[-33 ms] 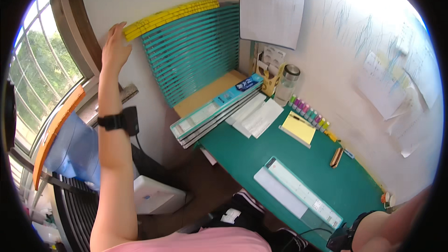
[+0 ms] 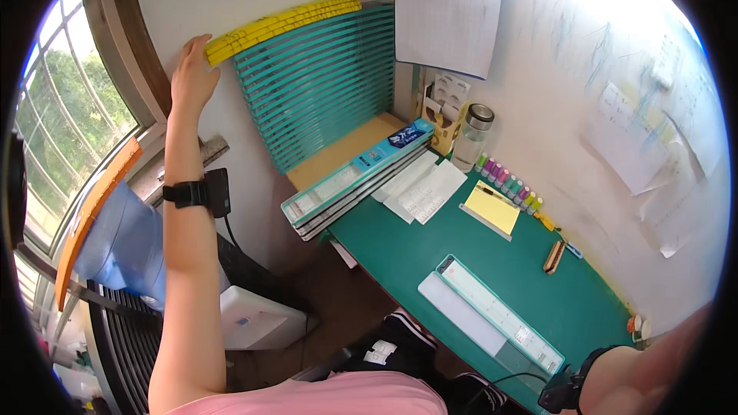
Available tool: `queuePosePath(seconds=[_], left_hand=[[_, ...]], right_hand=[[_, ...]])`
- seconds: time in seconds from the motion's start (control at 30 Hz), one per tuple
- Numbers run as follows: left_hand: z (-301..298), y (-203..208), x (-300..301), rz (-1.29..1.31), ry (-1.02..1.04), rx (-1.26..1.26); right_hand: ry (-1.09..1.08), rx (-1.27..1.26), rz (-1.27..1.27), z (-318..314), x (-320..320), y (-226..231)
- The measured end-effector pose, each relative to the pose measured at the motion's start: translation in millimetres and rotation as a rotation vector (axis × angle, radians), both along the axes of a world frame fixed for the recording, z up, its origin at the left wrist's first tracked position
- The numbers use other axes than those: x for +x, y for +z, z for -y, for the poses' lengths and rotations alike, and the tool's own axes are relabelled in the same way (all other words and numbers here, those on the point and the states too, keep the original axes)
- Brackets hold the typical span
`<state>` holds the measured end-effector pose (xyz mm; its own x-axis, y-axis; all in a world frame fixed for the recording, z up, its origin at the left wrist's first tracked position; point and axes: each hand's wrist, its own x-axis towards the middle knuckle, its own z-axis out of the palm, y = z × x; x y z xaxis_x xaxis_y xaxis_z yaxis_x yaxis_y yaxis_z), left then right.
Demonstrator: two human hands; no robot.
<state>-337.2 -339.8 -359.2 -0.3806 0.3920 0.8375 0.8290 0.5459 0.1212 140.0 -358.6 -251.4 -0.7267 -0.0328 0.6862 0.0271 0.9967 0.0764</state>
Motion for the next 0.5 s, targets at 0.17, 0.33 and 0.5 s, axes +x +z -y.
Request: queuePosePath(seconds=[0.17,0.33,0.5], left_hand=[[2.3,-4.1,-21.8,-0.063,-0.063,0.115],[-6.8,7.1,21.5,-0.188,-0.106,0.277],[0.1,27.3,65.0,-0.365,-0.233,0.466]], right_hand=[[-0.019,-0.050,-0.038,-4.3,87.7,-27.2],[0.299,-0.187,-0.394,2.7,74.1,-56.7],[0.317,-0.260,-0.200,16.2,102.6,-44.7]])
